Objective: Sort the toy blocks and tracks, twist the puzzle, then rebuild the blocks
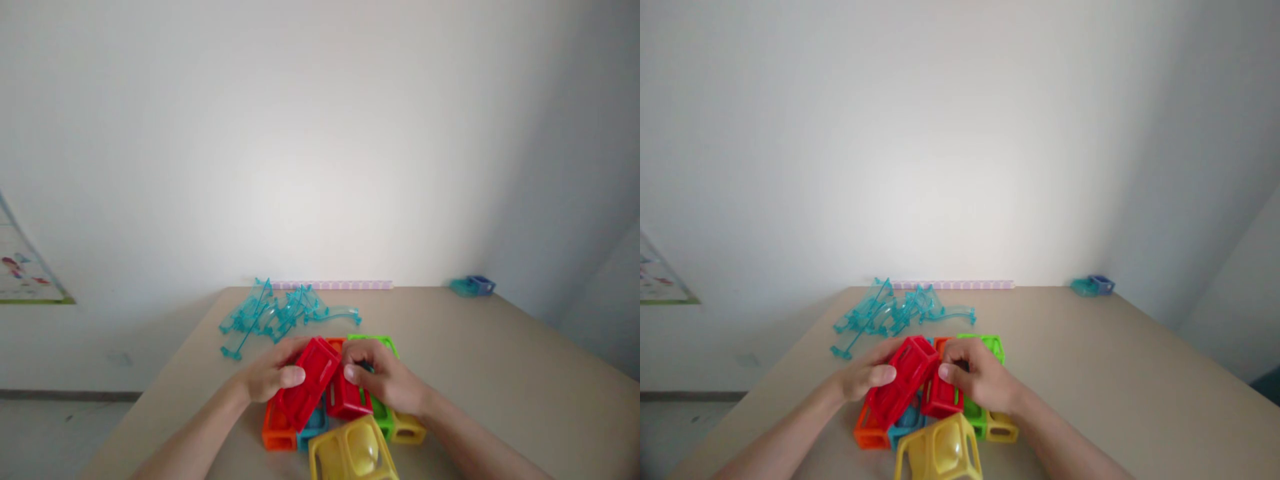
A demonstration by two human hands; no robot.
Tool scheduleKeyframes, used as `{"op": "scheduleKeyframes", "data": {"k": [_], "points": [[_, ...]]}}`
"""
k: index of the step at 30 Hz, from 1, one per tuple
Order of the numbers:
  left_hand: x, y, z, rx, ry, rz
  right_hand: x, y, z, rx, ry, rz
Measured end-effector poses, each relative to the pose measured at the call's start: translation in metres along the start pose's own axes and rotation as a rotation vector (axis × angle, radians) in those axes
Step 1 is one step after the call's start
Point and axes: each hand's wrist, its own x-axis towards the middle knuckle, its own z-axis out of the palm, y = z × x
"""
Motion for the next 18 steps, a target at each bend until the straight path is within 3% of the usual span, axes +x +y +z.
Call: {"op": "scheduleKeyframes", "data": {"k": [4,10,14,18], "points": [[-0.003,-0.006,0.001,-0.164,0.010,-0.100,-0.001,0.002,0.004,0.092,0.075,0.031],[-0.004,-0.015,-0.002,-0.239,0.033,-0.056,0.002,0.011,0.005,0.213,0.291,0.165],[-0.002,-0.011,-0.001,-0.185,0.036,-0.049,0.007,0.012,0.003,0.212,0.499,0.257],[0.001,-0.009,-0.001,-0.067,0.072,-0.049,0.009,0.008,0.005,0.216,0.542,0.222]]}}
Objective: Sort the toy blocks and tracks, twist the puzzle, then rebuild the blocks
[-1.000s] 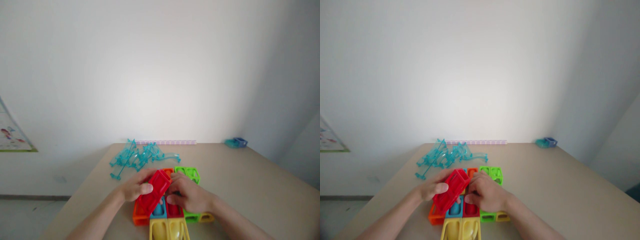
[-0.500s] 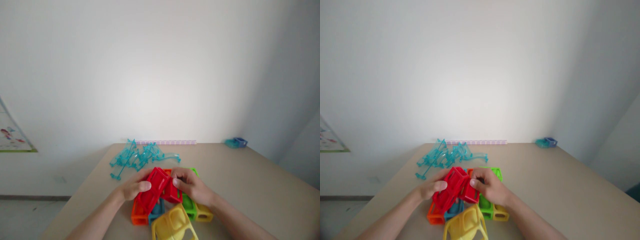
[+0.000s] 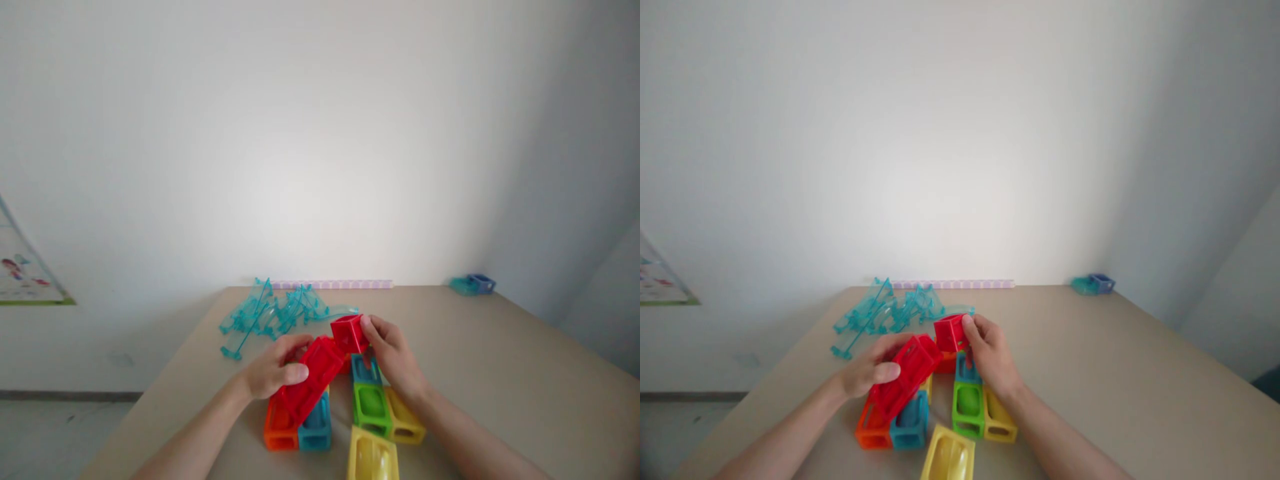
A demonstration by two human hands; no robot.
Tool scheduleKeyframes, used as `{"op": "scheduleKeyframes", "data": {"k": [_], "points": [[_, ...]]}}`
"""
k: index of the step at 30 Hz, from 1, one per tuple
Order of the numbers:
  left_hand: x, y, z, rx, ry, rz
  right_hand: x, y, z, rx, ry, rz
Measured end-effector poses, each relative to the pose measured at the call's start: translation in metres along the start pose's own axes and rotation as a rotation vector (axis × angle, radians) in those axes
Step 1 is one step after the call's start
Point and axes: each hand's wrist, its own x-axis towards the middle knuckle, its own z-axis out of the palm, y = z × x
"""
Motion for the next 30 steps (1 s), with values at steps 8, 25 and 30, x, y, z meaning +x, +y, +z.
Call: {"op": "scheduleKeyframes", "data": {"k": [8,25,30], "points": [[0.0033,0.0012,0.0020,0.123,0.119,0.028,-0.0084,-0.0069,0.0016,0.085,-0.134,-0.149],[-0.0004,-0.0037,-0.0057,0.971,0.586,0.453,-0.0073,-0.0032,0.0041,-0.031,-0.052,-0.035],[-0.0005,-0.0006,-0.0038,0.898,0.577,0.402,-0.0065,-0.0032,0.0020,0.050,-0.040,-0.177]]}}
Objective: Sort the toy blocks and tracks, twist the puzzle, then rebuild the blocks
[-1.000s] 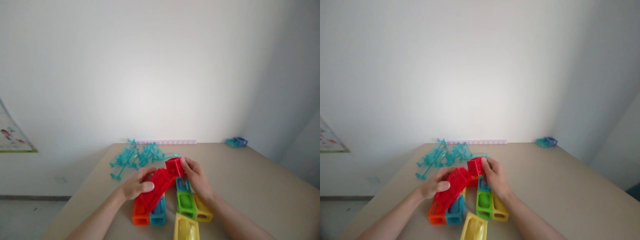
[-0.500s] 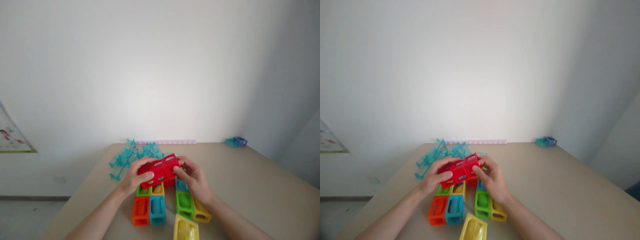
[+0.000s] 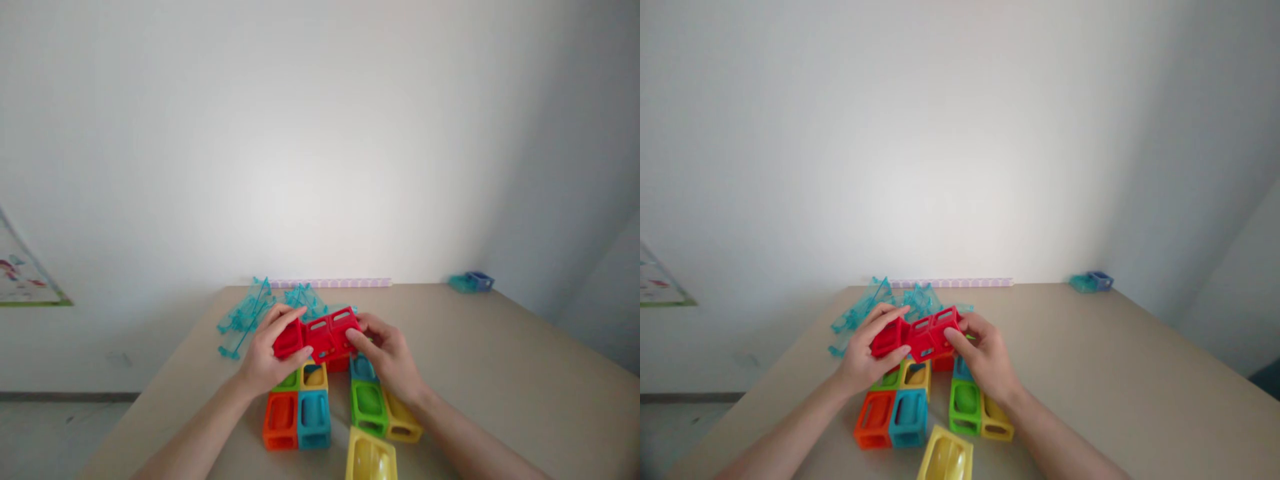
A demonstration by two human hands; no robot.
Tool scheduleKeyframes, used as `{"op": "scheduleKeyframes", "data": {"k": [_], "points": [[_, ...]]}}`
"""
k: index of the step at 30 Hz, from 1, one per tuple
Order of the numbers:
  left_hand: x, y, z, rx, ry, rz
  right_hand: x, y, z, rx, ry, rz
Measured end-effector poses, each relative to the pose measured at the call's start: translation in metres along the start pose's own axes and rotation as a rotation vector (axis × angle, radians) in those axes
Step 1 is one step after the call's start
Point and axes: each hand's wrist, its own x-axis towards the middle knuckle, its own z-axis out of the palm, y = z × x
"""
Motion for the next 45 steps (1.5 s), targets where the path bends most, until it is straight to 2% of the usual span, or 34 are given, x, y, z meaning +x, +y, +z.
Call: {"op": "scheduleKeyframes", "data": {"k": [4,10,14,20,25,33,40,42,45], "points": [[0.001,0.002,0.000,-0.181,-0.017,-0.099,-0.001,-0.001,-0.002,0.081,0.044,-0.152],[0.001,-0.004,0.003,-0.257,-0.114,-0.159,-0.003,-0.004,-0.001,0.063,0.026,-0.176],[-0.001,-0.003,0.004,-0.123,-0.088,-0.102,-0.003,-0.003,-0.001,0.043,0.017,-0.161],[-0.003,0.001,0.003,0.053,-0.050,0.056,-0.004,-0.006,-0.003,0.044,-0.087,-0.120],[-0.004,-0.005,0.004,0.128,-0.029,0.174,-0.004,-0.004,-0.004,0.046,-0.074,-0.172],[-0.004,-0.013,0.004,0.187,-0.057,0.159,-0.003,0.004,-0.006,-0.007,-0.021,-0.165],[-0.002,-0.003,0.007,-0.149,-0.123,-0.036,-0.005,-0.009,-0.001,-0.087,-0.119,-0.101],[-0.001,0.000,0.008,-0.257,-0.119,-0.068,-0.006,-0.009,0.000,-0.111,-0.085,-0.030],[-0.001,0.004,0.007,-0.448,-0.131,-0.131,-0.007,-0.008,0.002,-0.006,0.024,0.069]]}}
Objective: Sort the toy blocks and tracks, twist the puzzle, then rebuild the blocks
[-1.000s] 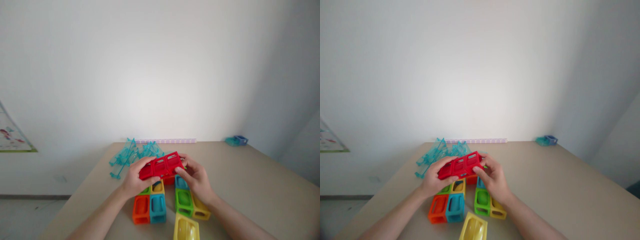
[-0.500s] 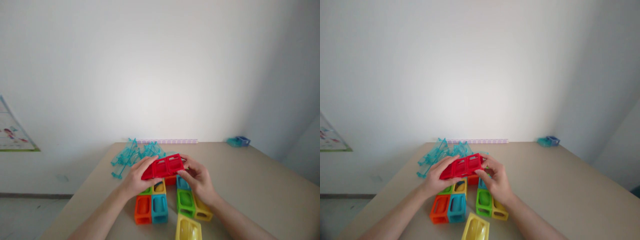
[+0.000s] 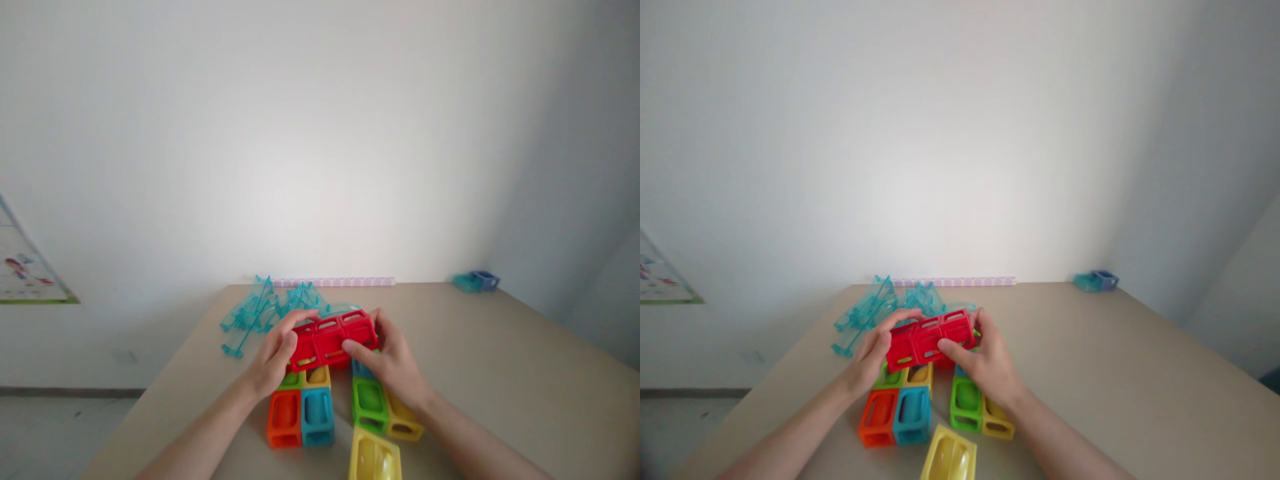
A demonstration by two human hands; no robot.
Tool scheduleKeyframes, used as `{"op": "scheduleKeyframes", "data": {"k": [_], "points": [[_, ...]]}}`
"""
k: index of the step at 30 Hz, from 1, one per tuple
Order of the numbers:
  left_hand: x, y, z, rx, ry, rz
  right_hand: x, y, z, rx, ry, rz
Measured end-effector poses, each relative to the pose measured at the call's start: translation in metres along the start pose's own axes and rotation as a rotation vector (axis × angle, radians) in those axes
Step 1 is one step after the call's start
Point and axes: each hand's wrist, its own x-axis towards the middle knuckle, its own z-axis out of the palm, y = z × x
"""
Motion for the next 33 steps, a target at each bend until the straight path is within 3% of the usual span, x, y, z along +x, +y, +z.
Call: {"op": "scheduleKeyframes", "data": {"k": [2,5,9,14,18,26,29,33], "points": [[0.000,0.002,0.000,-0.061,-0.006,-0.024,0.000,-0.001,0.001,0.122,0.031,0.065],[0.000,0.004,0.001,0.026,0.022,-0.001,0.002,-0.005,0.002,0.244,-0.018,0.150],[0.001,0.003,0.003,0.083,0.058,-0.021,0.003,-0.002,0.002,0.285,-0.090,0.146],[0.003,0.004,0.004,-0.388,0.068,-0.244,-0.001,0.006,0.000,0.129,-0.092,-0.003],[0.005,0.006,0.004,-0.565,0.056,-0.258,-0.003,0.005,0.001,0.104,-0.120,-0.098],[0.005,0.002,0.003,-0.428,-0.004,-0.295,-0.005,-0.001,0.003,0.099,-0.151,-0.157],[0.003,0.002,0.000,-0.388,-0.041,-0.206,-0.005,-0.001,0.003,0.083,-0.126,-0.116],[0.002,0.005,-0.003,-0.122,0.012,-0.115,-0.004,0.001,0.001,0.071,-0.093,-0.099]]}}
